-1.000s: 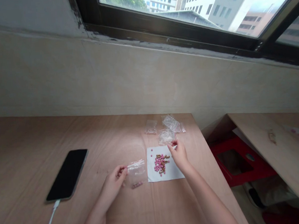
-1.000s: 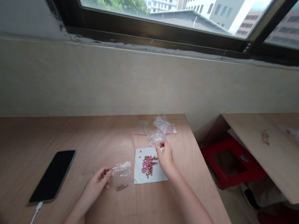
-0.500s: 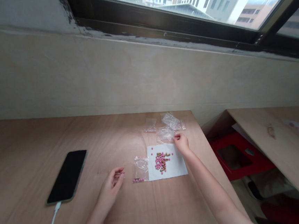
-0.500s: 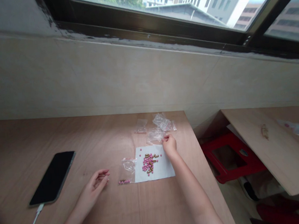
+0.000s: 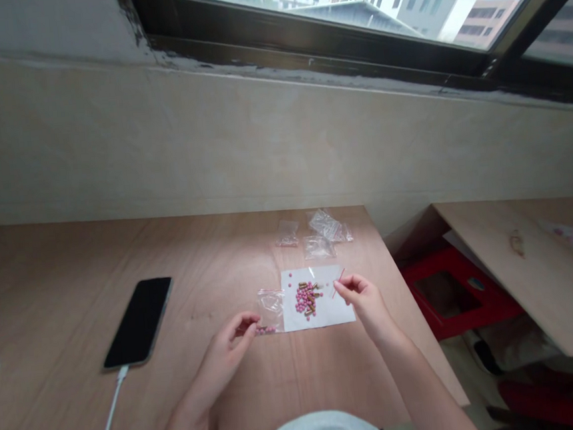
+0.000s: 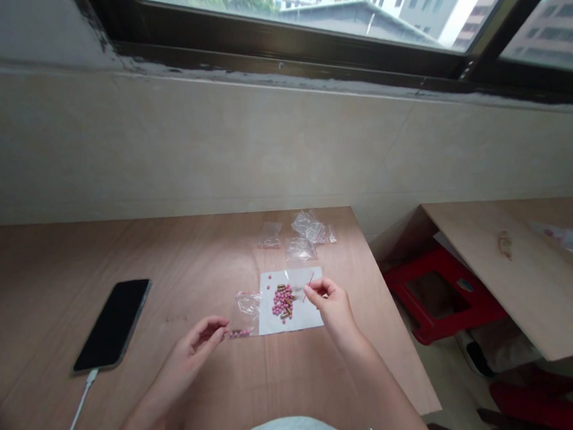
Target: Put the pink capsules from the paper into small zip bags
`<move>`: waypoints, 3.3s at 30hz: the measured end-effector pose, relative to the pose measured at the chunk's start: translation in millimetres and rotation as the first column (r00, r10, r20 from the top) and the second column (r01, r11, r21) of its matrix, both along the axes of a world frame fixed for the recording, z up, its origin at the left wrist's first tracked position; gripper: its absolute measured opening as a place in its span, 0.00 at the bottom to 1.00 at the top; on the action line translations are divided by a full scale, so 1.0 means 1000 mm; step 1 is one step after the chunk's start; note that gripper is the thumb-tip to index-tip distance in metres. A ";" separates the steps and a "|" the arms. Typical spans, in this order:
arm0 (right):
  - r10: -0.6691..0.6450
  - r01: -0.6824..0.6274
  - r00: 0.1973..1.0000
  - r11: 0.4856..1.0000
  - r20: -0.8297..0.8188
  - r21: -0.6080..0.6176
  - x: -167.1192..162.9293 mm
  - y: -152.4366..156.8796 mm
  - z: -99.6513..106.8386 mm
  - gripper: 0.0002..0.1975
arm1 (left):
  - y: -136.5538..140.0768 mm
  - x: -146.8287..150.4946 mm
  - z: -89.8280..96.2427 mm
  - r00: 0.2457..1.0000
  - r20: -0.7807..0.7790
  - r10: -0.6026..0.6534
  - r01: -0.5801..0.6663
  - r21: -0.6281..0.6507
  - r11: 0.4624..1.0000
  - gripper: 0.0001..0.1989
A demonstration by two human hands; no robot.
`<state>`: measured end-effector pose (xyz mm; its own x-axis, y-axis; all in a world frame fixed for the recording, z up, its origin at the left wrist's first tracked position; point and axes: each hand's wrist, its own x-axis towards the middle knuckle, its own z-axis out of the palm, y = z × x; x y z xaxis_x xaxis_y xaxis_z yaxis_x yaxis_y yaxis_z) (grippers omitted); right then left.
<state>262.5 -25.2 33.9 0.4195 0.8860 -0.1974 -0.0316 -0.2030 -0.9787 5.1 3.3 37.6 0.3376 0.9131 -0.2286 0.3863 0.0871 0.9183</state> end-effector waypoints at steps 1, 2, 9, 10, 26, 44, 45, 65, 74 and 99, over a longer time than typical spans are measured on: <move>0.052 -0.052 0.998 0.999 -0.021 -0.015 -0.011 -0.008 0.000 0.14 | -0.005 0.007 0.006 0.997 0.008 -0.073 0.073 -0.004 0.997 0.10; 0.107 -0.109 0.993 0.994 -0.054 -0.026 -0.022 -0.016 -0.001 0.15 | -0.011 0.013 0.012 0.989 0.015 -0.146 0.146 -0.004 0.989 0.10; 0.398 -0.413 0.867 0.911 -0.298 0.013 -0.071 -0.046 -0.016 0.18 | -0.038 0.045 0.024 0.914 0.137 -0.381 0.389 -0.036 0.921 0.09; 0.411 -0.431 0.860 0.902 -0.302 0.000 -0.072 -0.048 -0.016 0.18 | -0.038 0.046 0.024 0.908 0.150 -0.392 0.401 -0.038 0.915 0.08; 0.342 -0.305 0.918 0.933 0.201 -0.193 -0.069 -0.038 -0.016 0.07 | -0.024 0.044 -0.019 0.987 -0.025 -0.158 0.159 0.070 0.985 0.04; 0.427 -0.468 0.863 0.877 -0.270 -0.107 -0.043 -0.019 -0.008 0.12 | -0.031 0.039 -0.010 0.959 -0.110 -0.260 0.278 0.208 0.938 0.21; 0.361 -0.386 0.914 0.914 -0.184 -0.124 -0.037 -0.013 -0.016 0.12 | -0.028 0.037 -0.012 0.965 -0.107 -0.238 0.255 0.205 0.945 0.20; 0.186 -0.230 0.867 0.972 0.462 0.041 -0.029 -0.004 -0.028 0.06 | -0.026 0.034 -0.020 0.976 -0.105 -0.191 0.208 0.193 0.959 0.20; 0.189 -0.226 0.864 0.974 0.466 0.025 -0.038 0.000 -0.039 0.07 | -0.021 0.038 -0.025 0.978 -0.136 -0.157 0.184 0.220 0.958 0.21; 0.207 -0.211 0.875 0.977 0.438 -0.040 -0.025 0.012 -0.051 0.08 | -0.018 0.042 -0.031 0.978 -0.137 -0.157 0.186 0.236 0.954 0.20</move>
